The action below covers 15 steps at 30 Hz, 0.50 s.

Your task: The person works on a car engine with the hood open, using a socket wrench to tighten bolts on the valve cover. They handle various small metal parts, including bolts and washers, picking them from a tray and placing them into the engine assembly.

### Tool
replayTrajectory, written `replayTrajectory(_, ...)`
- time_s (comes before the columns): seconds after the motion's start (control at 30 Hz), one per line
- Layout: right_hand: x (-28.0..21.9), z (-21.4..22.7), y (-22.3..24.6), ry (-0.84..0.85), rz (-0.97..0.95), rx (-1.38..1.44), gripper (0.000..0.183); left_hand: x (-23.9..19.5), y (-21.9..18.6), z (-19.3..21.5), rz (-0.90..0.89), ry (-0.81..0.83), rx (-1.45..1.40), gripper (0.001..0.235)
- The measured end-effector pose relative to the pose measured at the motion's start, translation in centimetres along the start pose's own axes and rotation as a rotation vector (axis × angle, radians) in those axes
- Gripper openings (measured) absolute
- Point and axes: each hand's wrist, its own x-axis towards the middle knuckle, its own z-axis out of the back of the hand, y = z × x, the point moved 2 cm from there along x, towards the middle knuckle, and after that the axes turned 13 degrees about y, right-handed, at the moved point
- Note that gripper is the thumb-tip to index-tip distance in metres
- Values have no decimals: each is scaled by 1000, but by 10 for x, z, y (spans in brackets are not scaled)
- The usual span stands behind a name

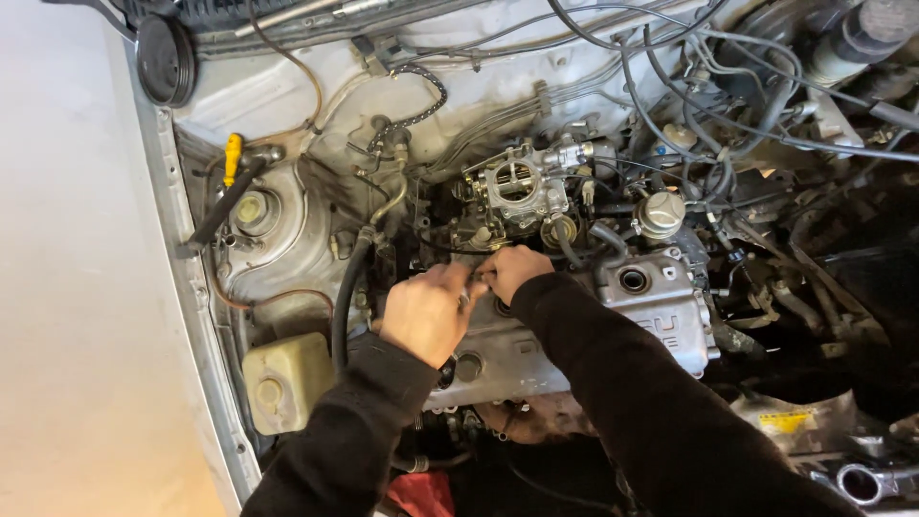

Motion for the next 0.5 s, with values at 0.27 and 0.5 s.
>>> replayTrajectory(0.27, 2, 0, 2, 32, -37, 34, 21, -2, 8, -17, -118, -4, 105, 14)
replayTrajectory(0.5, 1, 3, 3, 58, -57, 9, 20, 0, 1, -5, 51, 127, 191, 27)
